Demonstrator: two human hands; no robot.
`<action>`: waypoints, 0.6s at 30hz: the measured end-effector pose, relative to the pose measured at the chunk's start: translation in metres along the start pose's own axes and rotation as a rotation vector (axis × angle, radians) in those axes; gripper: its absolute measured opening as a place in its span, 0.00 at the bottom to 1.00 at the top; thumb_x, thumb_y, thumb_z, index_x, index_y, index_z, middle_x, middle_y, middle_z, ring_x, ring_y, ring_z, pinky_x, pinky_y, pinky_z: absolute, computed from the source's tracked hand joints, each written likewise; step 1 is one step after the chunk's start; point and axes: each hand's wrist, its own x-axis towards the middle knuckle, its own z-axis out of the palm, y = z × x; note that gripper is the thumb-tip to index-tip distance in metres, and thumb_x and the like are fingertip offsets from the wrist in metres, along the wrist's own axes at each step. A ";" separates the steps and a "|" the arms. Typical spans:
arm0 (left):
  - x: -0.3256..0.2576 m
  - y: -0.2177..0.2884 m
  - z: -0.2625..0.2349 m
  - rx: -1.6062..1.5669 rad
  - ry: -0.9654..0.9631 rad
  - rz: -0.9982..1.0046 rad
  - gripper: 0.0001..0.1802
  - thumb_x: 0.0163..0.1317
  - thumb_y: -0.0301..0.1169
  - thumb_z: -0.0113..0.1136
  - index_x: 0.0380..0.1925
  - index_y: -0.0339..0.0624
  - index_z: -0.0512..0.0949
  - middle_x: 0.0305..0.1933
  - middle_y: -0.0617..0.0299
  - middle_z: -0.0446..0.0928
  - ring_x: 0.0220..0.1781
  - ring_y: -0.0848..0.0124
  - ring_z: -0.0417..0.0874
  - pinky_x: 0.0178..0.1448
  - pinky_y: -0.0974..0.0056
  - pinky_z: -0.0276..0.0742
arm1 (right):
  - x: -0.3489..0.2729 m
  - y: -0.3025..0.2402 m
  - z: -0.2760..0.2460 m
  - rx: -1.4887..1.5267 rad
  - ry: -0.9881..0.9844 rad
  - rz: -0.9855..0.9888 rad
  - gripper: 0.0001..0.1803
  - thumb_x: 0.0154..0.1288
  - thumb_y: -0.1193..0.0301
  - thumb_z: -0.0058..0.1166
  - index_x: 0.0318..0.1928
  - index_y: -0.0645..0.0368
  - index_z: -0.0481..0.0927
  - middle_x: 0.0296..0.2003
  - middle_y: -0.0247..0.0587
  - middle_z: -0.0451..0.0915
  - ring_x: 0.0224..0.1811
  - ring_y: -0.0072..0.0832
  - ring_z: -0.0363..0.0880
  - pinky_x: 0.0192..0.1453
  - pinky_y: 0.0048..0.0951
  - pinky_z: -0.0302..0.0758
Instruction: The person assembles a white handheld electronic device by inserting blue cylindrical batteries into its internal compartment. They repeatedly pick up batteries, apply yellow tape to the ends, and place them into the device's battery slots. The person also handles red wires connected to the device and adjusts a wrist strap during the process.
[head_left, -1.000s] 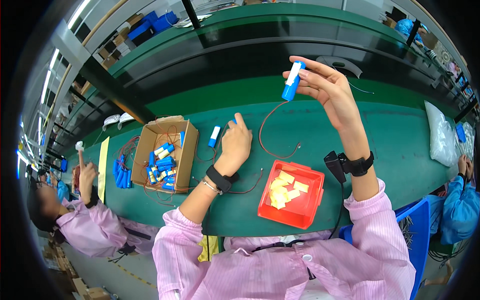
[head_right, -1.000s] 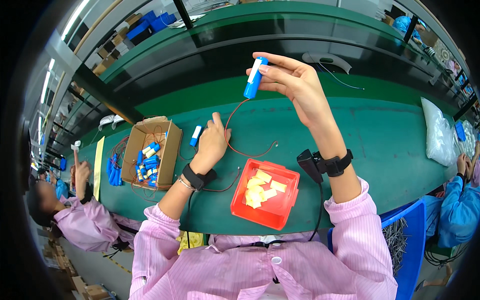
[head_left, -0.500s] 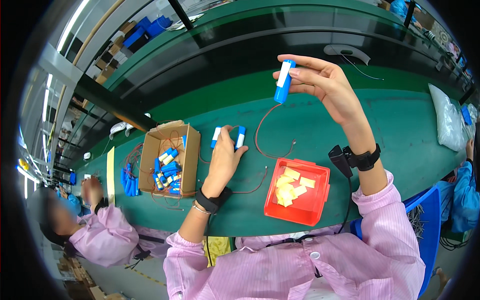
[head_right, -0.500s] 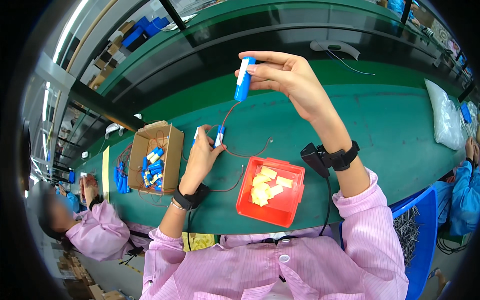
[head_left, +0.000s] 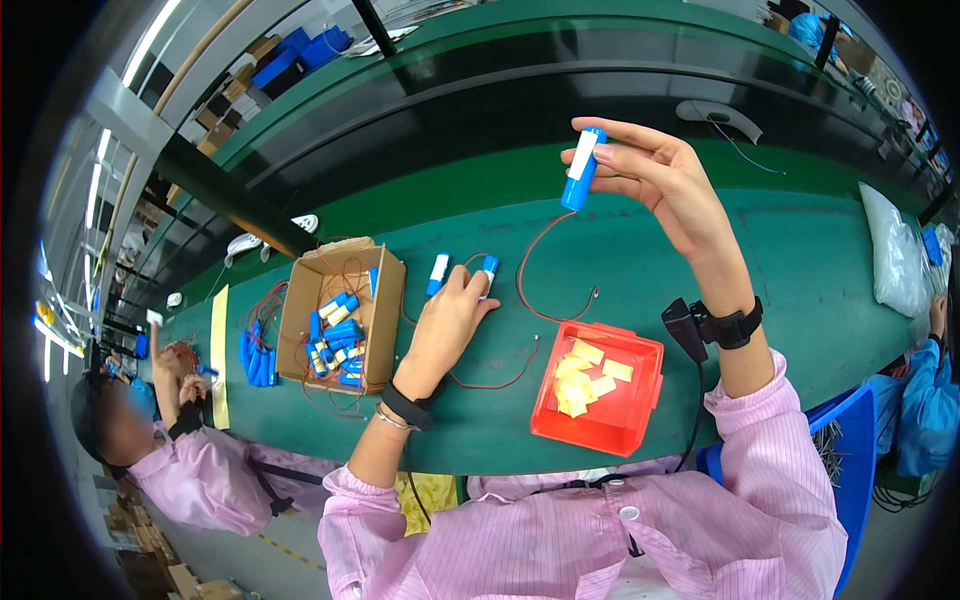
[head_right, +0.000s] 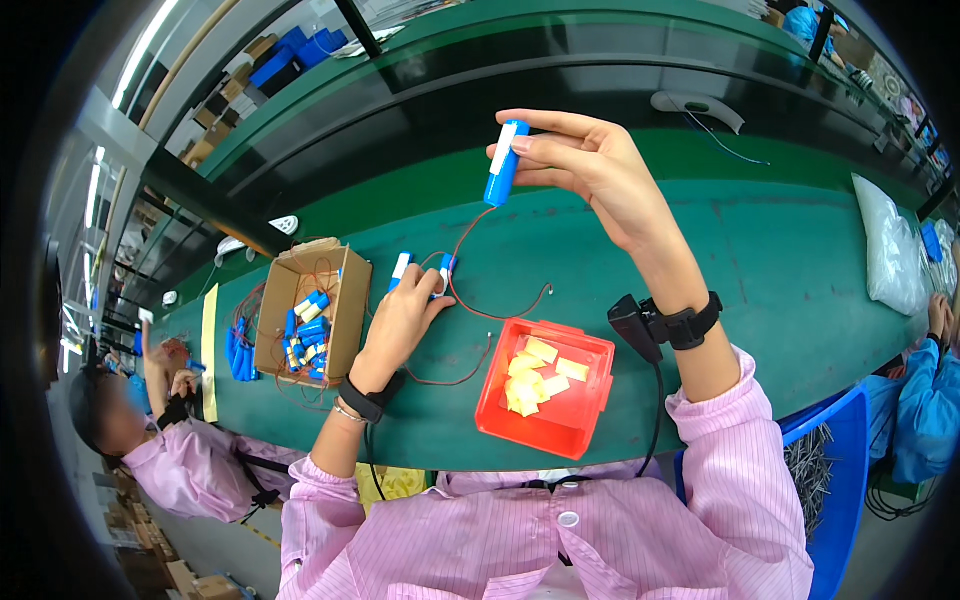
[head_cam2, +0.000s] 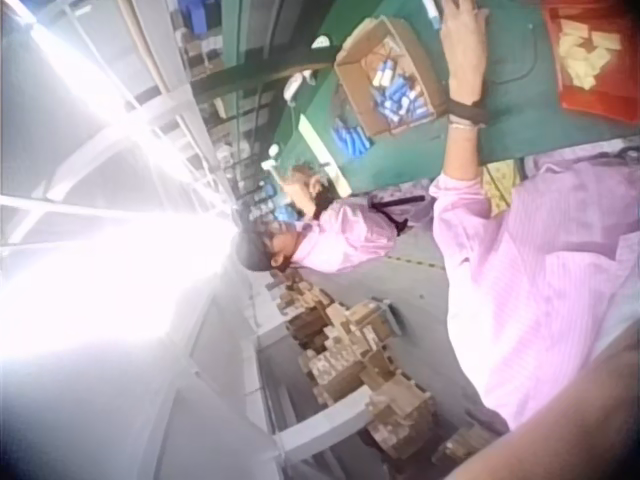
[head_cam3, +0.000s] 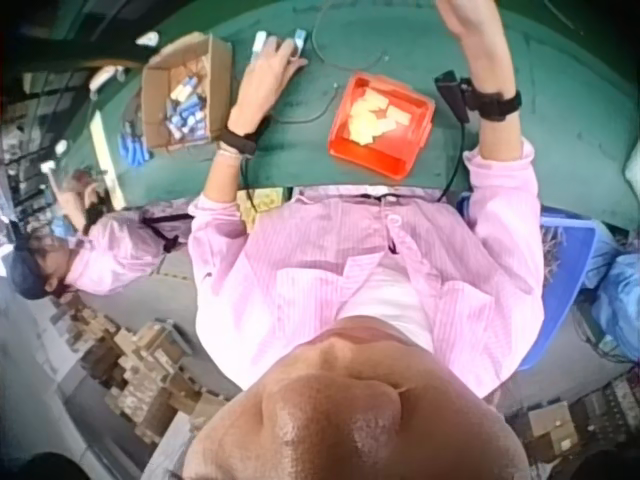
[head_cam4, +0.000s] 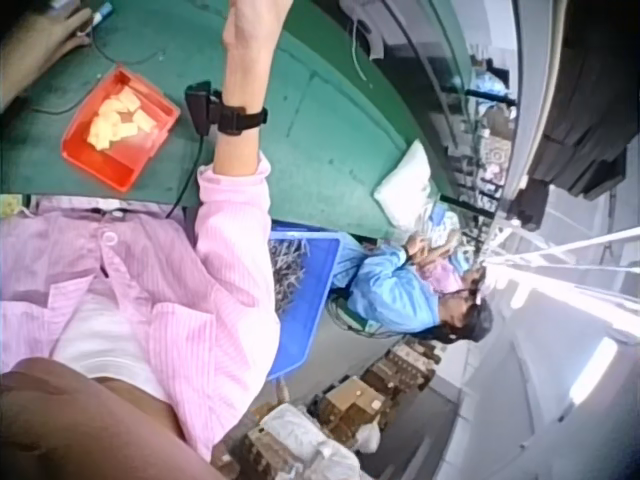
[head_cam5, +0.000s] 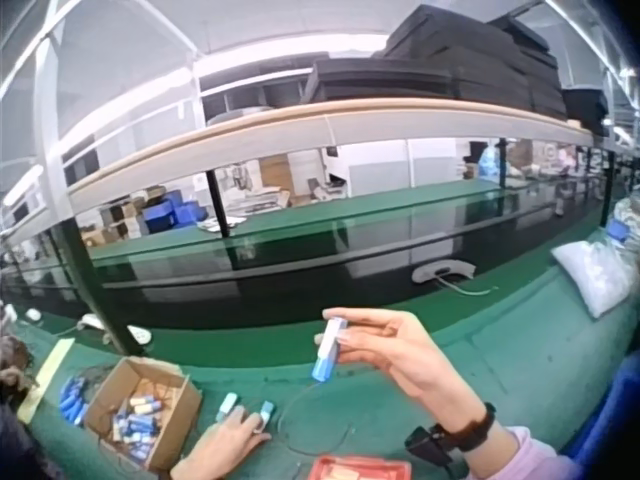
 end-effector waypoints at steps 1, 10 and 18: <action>-0.001 0.001 -0.001 0.005 0.006 0.000 0.13 0.63 0.31 0.65 0.38 0.38 0.70 0.38 0.50 0.74 0.33 0.51 0.82 0.34 0.52 0.78 | 0.000 0.000 0.000 -0.005 0.001 -0.002 0.22 0.69 0.69 0.59 0.59 0.67 0.78 0.45 0.53 0.85 0.46 0.35 0.87 0.57 0.36 0.83; -0.011 -0.009 0.003 -0.279 0.151 -0.245 0.09 0.67 0.23 0.55 0.44 0.36 0.67 0.37 0.47 0.76 0.35 0.45 0.82 0.36 0.49 0.78 | 0.002 0.003 0.003 -0.003 -0.017 0.018 0.21 0.69 0.69 0.59 0.59 0.67 0.79 0.45 0.52 0.85 0.45 0.34 0.87 0.57 0.36 0.83; 0.003 0.032 -0.040 -0.730 0.269 -0.369 0.11 0.70 0.25 0.57 0.50 0.35 0.74 0.44 0.56 0.79 0.43 0.68 0.84 0.44 0.64 0.80 | 0.000 0.007 0.014 0.023 -0.114 0.041 0.21 0.69 0.70 0.59 0.59 0.66 0.79 0.46 0.51 0.86 0.48 0.33 0.87 0.57 0.35 0.82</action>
